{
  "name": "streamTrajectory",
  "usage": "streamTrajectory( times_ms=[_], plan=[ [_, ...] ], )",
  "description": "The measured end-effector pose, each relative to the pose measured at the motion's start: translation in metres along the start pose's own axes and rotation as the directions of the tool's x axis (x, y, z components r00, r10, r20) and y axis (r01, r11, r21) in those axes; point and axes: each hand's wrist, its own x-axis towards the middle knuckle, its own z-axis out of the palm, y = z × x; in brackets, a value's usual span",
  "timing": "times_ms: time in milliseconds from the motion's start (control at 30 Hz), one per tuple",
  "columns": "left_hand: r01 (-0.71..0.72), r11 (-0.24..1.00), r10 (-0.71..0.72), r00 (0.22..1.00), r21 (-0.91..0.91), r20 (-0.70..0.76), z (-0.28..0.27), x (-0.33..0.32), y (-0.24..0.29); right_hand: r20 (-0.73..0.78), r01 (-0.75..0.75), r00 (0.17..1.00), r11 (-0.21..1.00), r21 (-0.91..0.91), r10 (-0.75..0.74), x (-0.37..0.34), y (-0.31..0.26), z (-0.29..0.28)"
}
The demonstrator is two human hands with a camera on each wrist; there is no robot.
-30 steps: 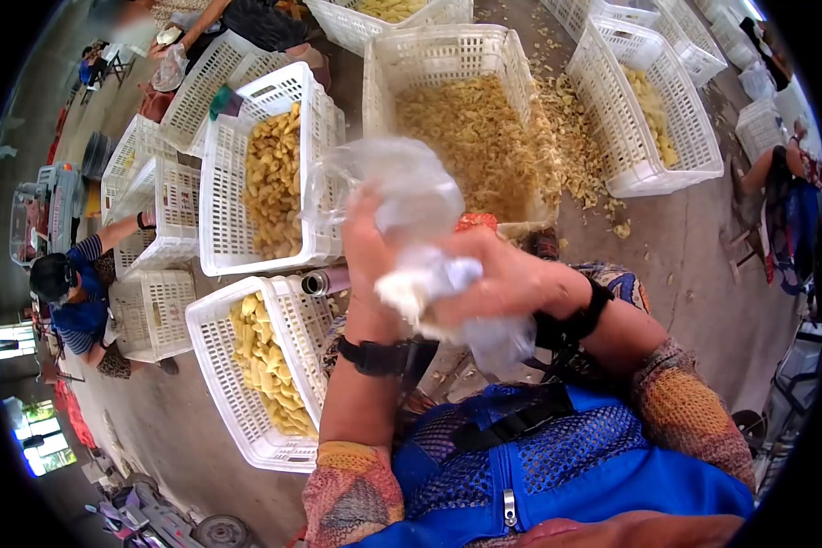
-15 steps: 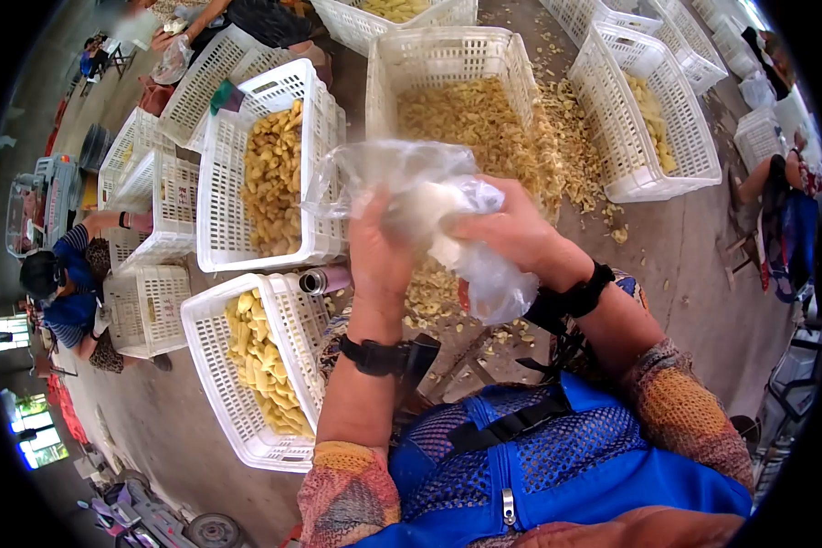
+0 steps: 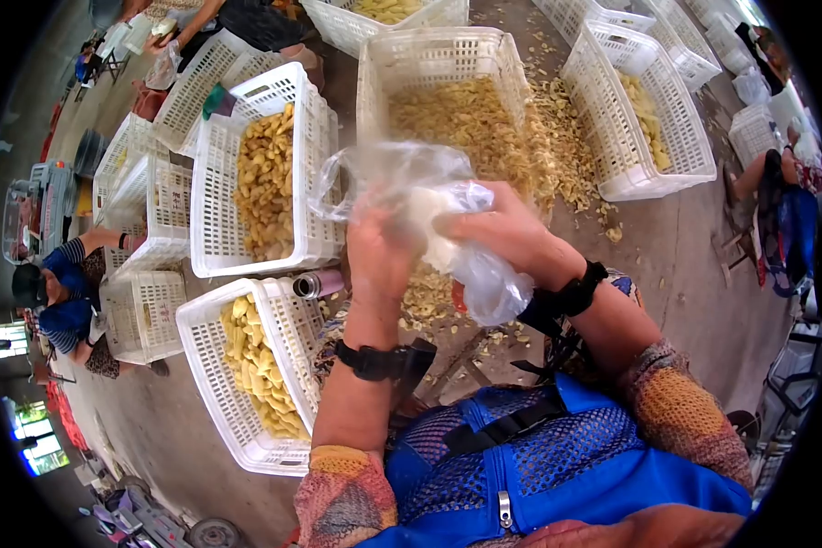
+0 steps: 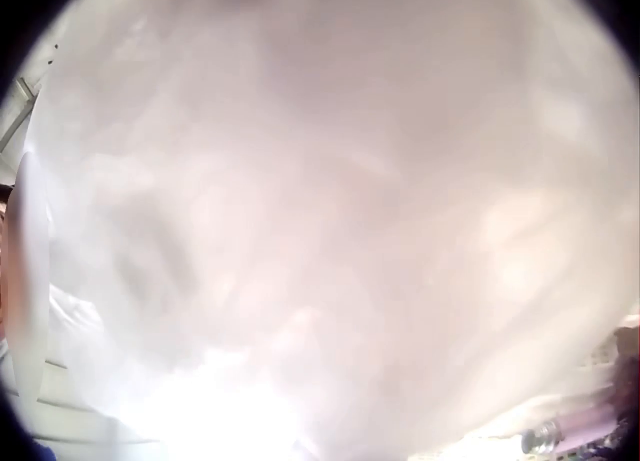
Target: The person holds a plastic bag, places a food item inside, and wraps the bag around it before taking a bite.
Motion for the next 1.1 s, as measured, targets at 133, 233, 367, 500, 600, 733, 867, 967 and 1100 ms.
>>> streamTrajectory(
  times_ms=[133, 233, 367, 500, 600, 733, 867, 967, 1100],
  plan=[
    [-0.159, 0.903, 0.13, 0.987, 0.398, 0.099, 0.0, -0.007, 0.003, 0.003, -0.027, 1.0, 1.0, 0.012, 0.027, 0.008, 0.019, -0.001],
    [0.036, 0.99, -0.024, 0.996, -0.138, 0.088, -0.004, -0.001, 0.001, -0.018, 0.001, 1.0, 1.0, -0.001, -0.001, 0.011, 0.025, -0.001],
    [0.012, 0.998, -0.008, 0.998, -0.057, 0.065, 0.002, -0.007, 0.004, -0.047, 0.016, 0.999, 0.995, 0.094, -0.012, 0.009, 0.017, 0.004],
    [-0.059, 0.998, 0.059, 0.998, 0.021, 0.032, 0.005, -0.009, 0.0, -0.058, 0.011, 0.998, 0.98, 0.196, 0.0, 0.011, 0.03, 0.007],
    [-0.168, 0.941, 0.19, 0.981, 0.295, -0.049, 0.007, -0.008, -0.006, -0.079, -0.004, 0.997, 0.972, 0.236, 0.023, 0.015, 0.054, 0.014],
    [-0.182, 0.909, 0.22, 0.974, 0.375, -0.061, 0.009, -0.01, -0.005, -0.088, -0.052, 0.992, 0.916, 0.398, 0.094, 0.012, 0.058, 0.024],
    [-0.14, 0.963, 0.155, 0.987, 0.231, -0.046, 0.015, -0.01, -0.004, 0.068, -0.052, 0.997, 0.946, 0.319, 0.032, 0.007, 0.055, 0.015],
    [-0.104, 0.986, 0.109, 0.994, 0.131, -0.032, 0.021, -0.016, 0.0, 0.089, -0.021, 0.996, 0.947, 0.321, -0.009, 0.004, 0.046, 0.016],
    [-0.12, 0.988, 0.119, 0.993, 0.093, 0.016, 0.012, -0.013, -0.005, 0.086, 0.0, 0.996, 0.933, 0.359, -0.033, 0.005, 0.039, 0.014]
  ],
)
